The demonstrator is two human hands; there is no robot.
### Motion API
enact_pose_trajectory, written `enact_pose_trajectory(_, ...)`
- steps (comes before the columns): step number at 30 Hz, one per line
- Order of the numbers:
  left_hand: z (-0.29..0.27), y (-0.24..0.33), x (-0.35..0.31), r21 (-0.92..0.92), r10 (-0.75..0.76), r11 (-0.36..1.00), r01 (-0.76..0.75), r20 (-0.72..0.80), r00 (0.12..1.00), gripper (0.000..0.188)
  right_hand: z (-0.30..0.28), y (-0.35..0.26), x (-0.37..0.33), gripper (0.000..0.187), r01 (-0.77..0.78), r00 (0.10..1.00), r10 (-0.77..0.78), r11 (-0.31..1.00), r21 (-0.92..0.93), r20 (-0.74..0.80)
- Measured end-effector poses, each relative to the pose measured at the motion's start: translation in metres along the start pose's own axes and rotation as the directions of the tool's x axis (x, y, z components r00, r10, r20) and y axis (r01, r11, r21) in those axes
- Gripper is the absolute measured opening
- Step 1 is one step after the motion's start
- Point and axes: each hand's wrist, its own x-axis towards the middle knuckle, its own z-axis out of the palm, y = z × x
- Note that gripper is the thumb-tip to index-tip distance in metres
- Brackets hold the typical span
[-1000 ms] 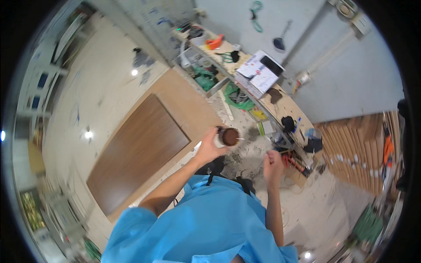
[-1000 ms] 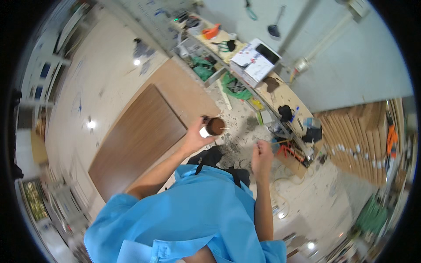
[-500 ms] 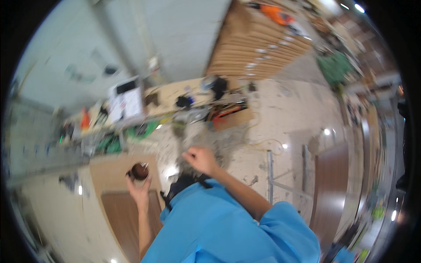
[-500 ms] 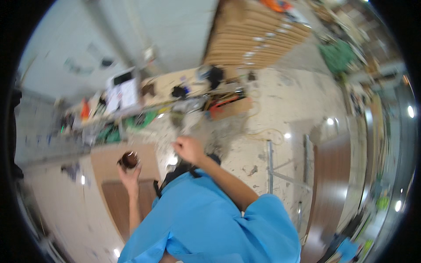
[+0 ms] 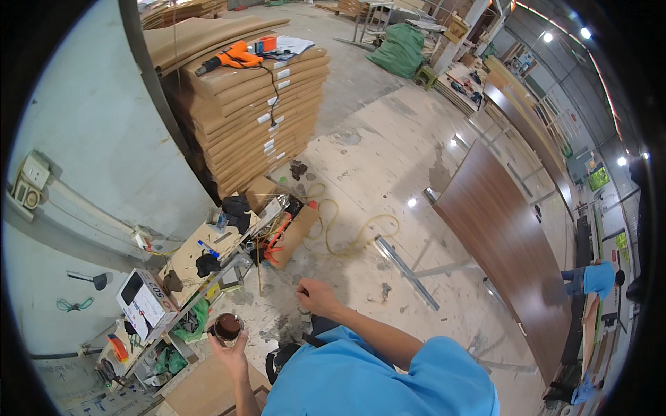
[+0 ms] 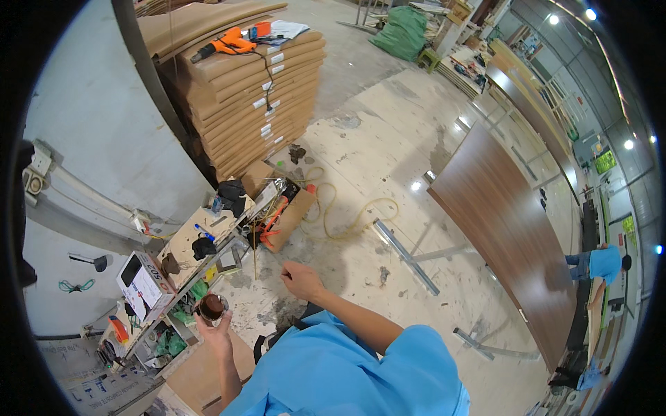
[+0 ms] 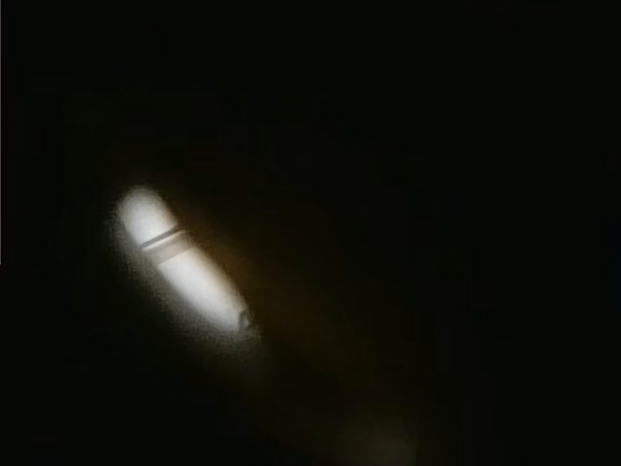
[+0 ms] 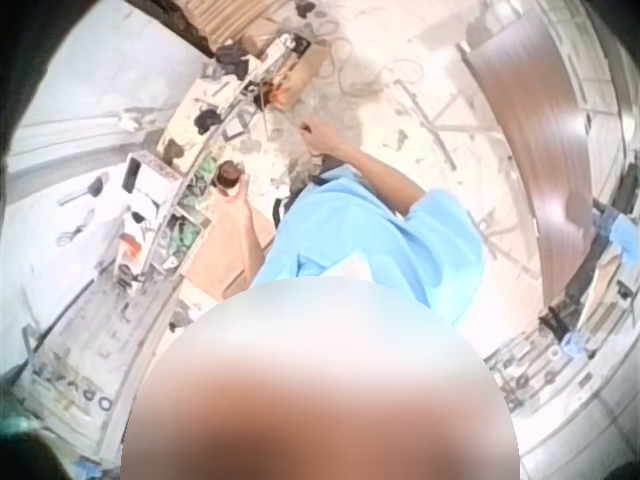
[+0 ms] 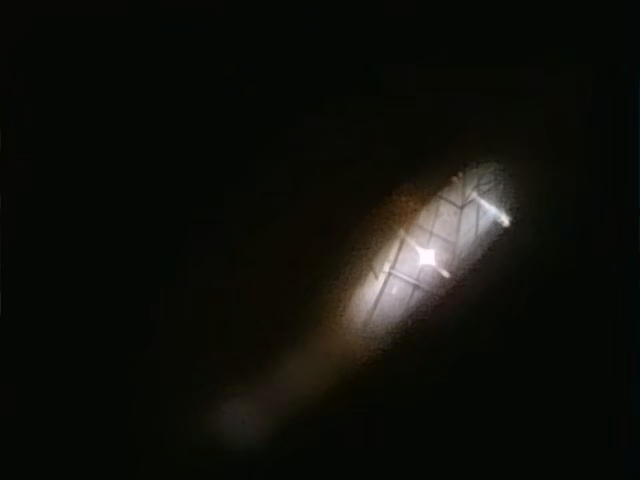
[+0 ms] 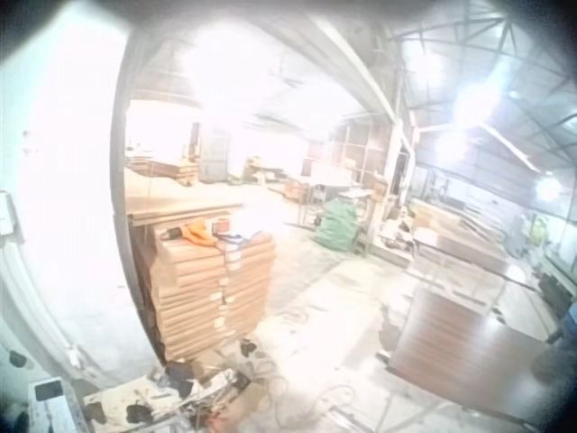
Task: The person mixes a brown liquid in a small container using a stick, then pours more liquid from a yellow bottle into the same container. They stir again and wipe the edge of a wooden tabletop with a black cloth while holding the container.
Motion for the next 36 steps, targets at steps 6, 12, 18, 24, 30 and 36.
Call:
enact_pose_trajectory(6,0.034,-0.002,0.001,0.073,-0.048,0.996,0.041,0.095,0.994,0.080,-0.025,0.013,-0.006,0.017,-0.062,0.998,0.061,0.998,-0.028,-0.028)
enact_pose_trajectory(12,0.055,-0.007,0.004,0.114,0.047,0.992,-0.061,0.118,0.992,0.074,-0.033,0.021,0.000,0.020,0.031,0.992,-0.036,0.999,-0.044,-0.124)
enact_pose_trajectory(18,0.070,-0.007,0.020,0.146,0.009,0.988,-0.040,0.204,0.979,0.072,-0.040,0.032,0.000,0.033,-0.039,0.964,0.034,0.999,-0.012,-0.265)
enact_pose_trajectory(24,0.077,0.012,0.023,0.271,0.110,0.949,-0.160,0.189,0.976,0.076,-0.045,0.062,-0.013,0.036,-0.115,0.932,0.165,0.979,0.167,-0.322)
enact_pose_trajectory(30,0.080,0.009,-0.003,0.281,0.173,0.939,-0.197,0.110,0.979,0.076,-0.049,0.070,0.006,0.037,-0.080,0.980,0.125,0.960,0.268,-0.156)
enact_pose_trajectory(36,0.083,0.009,-0.044,0.251,0.045,0.967,-0.041,-0.011,0.999,0.074,-0.047,0.066,0.026,0.038,0.024,0.999,-0.028,0.980,0.198,0.020)
